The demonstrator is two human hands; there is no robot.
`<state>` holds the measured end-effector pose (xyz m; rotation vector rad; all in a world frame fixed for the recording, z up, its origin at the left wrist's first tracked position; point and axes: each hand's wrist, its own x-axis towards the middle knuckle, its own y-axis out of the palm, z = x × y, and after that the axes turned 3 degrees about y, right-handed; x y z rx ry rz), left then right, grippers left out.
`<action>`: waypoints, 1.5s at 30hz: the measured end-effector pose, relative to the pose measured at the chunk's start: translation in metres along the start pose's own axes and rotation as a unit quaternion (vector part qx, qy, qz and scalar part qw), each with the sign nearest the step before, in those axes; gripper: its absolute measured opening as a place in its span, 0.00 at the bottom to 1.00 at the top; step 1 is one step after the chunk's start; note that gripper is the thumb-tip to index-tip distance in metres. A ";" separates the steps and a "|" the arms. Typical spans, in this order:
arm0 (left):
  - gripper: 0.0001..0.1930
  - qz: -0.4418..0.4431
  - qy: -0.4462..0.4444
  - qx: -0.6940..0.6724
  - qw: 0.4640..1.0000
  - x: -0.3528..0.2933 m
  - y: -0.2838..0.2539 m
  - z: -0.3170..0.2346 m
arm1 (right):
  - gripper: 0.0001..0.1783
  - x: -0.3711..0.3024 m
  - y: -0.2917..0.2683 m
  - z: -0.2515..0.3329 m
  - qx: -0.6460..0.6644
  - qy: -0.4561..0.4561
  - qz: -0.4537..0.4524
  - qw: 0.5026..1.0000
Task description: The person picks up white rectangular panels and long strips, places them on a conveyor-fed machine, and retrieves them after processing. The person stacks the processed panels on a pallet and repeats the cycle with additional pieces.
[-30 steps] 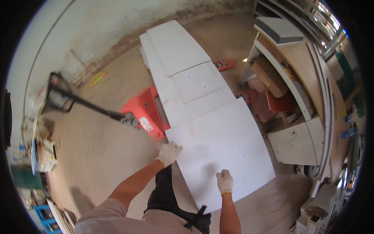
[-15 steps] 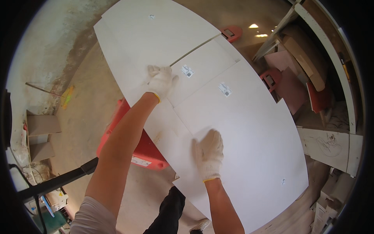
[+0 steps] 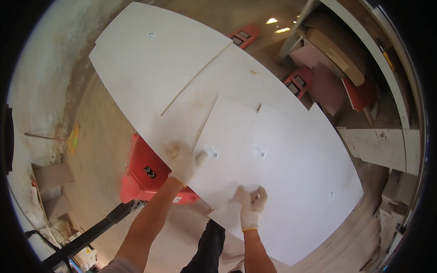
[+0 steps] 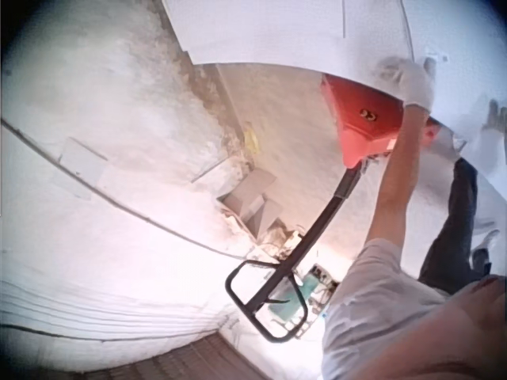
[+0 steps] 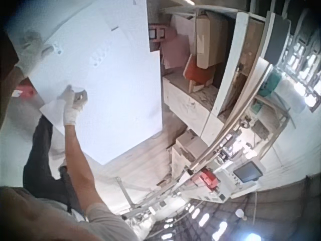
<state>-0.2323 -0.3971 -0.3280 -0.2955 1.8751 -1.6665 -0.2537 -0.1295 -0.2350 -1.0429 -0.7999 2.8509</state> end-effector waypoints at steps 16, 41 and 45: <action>0.21 0.250 -0.094 -0.556 0.787 -0.197 -0.102 0.018 | 0.42 -0.069 -0.106 -0.098 -0.121 0.119 -0.024 0.985; 0.33 0.254 0.195 -0.659 0.681 -0.631 -0.337 -0.478 | 0.33 -0.236 -0.795 -0.324 0.112 0.044 -0.323 0.939; 0.31 0.205 0.219 -0.698 0.650 -0.599 -0.349 -0.564 | 0.31 -0.172 -0.856 -0.298 0.177 -0.005 -0.311 0.934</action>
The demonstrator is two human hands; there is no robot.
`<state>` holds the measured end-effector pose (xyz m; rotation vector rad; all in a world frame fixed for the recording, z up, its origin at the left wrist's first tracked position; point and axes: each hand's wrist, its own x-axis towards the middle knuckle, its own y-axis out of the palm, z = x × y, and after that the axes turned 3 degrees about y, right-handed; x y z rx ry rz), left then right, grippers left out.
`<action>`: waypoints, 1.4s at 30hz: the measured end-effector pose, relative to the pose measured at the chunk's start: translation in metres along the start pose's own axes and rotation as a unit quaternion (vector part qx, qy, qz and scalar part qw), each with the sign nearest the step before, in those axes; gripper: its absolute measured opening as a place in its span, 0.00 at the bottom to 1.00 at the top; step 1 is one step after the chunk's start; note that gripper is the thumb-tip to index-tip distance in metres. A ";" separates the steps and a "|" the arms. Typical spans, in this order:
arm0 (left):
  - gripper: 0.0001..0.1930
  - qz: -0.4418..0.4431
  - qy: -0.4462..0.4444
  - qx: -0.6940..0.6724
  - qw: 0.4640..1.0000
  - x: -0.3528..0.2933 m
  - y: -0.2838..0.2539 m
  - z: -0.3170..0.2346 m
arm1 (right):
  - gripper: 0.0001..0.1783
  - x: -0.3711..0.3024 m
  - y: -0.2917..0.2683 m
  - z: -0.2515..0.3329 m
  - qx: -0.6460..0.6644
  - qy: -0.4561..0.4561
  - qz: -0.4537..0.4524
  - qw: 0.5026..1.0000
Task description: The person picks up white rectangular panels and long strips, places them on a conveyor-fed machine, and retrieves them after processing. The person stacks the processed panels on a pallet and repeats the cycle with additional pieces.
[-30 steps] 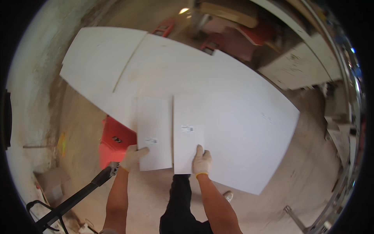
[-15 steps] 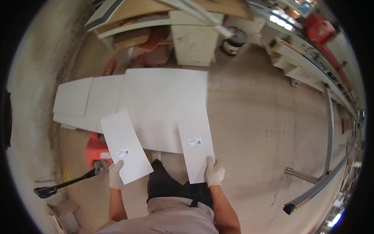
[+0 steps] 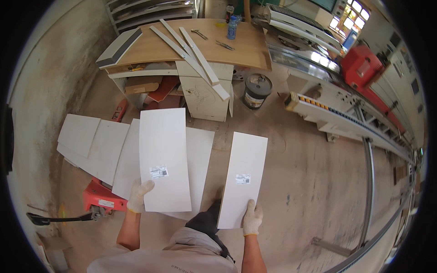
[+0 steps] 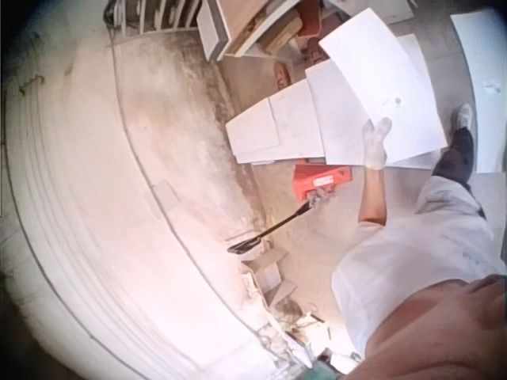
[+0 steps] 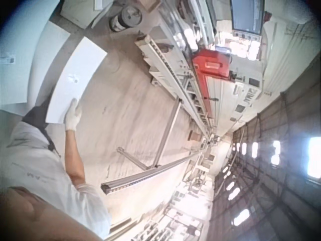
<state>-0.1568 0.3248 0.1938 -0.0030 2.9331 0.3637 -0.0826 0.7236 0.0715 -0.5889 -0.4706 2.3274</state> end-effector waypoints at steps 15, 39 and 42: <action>0.26 0.018 -0.026 -0.001 1.000 0.431 0.225 -0.060 | 0.23 0.278 -0.004 0.228 0.002 -0.053 0.084 0.995; 0.34 -0.081 0.086 0.356 0.927 0.721 0.287 -0.073 | 0.23 0.449 0.112 0.402 -0.085 -0.093 0.210 0.970; 0.33 0.009 0.150 0.263 0.953 0.617 0.254 -0.082 | 0.23 0.426 0.157 0.436 -0.139 -0.148 0.251 0.947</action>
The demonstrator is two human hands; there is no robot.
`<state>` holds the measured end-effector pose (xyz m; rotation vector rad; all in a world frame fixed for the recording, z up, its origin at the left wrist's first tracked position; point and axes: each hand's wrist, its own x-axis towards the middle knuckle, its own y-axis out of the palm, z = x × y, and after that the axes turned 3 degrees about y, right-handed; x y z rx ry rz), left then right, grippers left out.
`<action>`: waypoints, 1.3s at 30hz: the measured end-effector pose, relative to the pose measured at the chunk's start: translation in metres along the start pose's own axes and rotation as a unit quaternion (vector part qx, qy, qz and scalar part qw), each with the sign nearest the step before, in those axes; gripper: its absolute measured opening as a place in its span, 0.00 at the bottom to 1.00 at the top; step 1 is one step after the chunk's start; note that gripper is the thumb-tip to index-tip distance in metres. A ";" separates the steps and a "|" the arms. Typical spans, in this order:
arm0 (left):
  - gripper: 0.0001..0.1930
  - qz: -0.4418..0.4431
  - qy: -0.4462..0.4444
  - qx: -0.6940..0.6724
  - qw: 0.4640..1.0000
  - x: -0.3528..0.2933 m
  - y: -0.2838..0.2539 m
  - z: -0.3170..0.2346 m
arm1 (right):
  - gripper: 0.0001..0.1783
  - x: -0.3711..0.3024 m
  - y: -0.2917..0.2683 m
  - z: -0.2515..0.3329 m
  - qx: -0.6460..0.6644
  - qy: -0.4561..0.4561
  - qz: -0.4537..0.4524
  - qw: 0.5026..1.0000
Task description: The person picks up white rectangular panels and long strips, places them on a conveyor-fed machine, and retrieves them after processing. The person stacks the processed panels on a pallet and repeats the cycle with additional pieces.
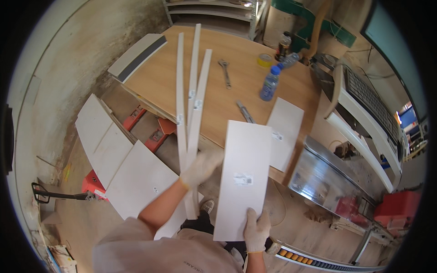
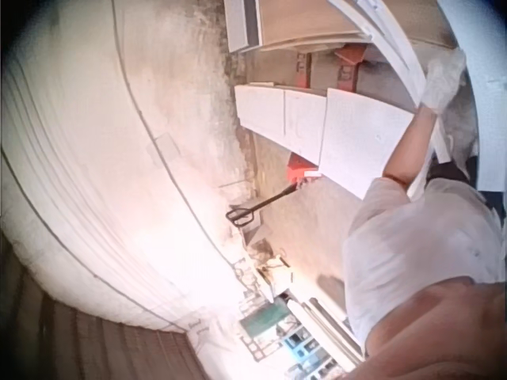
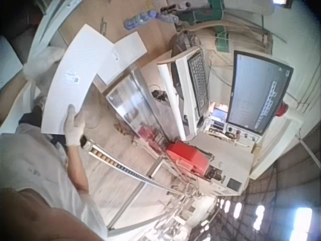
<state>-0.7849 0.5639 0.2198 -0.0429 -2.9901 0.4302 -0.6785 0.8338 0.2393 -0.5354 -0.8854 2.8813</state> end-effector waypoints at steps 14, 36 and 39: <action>0.29 -0.504 -0.192 0.028 0.841 -0.333 -0.197 0.091 | 0.66 0.098 0.290 0.151 -0.278 -0.162 0.115 0.940; 0.32 -0.448 -0.242 -0.191 0.839 -0.331 -0.185 0.055 | 0.30 0.094 0.250 0.128 -0.202 -0.200 0.032 0.958; 0.32 -0.455 -0.249 -0.189 0.834 -0.327 -0.183 0.054 | 0.31 0.084 0.268 0.123 -0.232 -0.194 0.005 0.953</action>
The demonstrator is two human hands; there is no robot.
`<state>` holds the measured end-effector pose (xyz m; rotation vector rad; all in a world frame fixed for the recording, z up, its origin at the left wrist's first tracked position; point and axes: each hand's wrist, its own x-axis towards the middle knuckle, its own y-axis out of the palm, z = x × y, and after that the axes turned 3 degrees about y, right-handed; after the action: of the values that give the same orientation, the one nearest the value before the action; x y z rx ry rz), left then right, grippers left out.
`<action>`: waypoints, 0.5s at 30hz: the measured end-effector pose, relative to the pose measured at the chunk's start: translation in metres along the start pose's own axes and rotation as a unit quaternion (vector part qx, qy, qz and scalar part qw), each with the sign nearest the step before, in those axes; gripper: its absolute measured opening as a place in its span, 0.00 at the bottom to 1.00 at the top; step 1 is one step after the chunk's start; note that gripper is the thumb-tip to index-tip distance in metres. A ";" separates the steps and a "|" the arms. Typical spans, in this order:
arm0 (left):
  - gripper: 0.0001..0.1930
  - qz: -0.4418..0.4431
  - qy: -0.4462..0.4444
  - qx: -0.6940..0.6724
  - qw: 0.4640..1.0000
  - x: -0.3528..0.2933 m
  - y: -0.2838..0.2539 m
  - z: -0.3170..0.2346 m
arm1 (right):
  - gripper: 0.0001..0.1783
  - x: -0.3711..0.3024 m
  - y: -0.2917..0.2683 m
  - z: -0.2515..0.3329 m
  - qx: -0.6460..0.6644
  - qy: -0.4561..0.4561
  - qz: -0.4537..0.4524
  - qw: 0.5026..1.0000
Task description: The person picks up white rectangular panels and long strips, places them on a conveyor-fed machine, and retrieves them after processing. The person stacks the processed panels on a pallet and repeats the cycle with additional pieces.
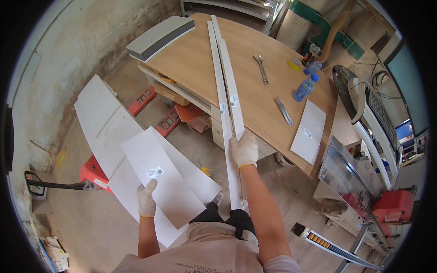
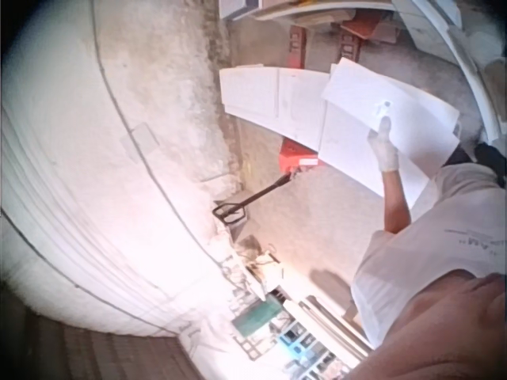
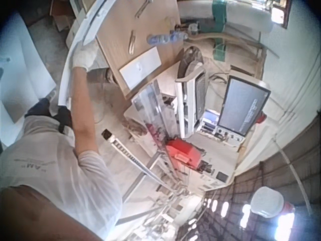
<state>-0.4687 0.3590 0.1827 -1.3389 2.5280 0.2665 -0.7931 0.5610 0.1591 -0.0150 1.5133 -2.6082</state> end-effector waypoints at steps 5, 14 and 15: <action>0.32 0.003 0.011 0.007 1.000 -0.007 -0.004 0.002 | 0.43 0.018 0.014 -0.014 0.091 0.075 0.087 0.989; 0.32 -0.028 -0.018 0.034 0.999 -0.018 -0.029 0.007 | 0.31 0.024 0.000 -0.020 0.085 0.029 0.093 0.992; 0.31 -0.031 -0.027 0.045 0.998 -0.018 -0.029 0.007 | 0.31 0.016 0.001 -0.020 0.094 0.041 0.112 0.988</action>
<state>-0.4337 0.3591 0.1803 -1.3535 2.4201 0.1708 -0.8105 0.5761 0.1478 0.2679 1.2073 -2.5835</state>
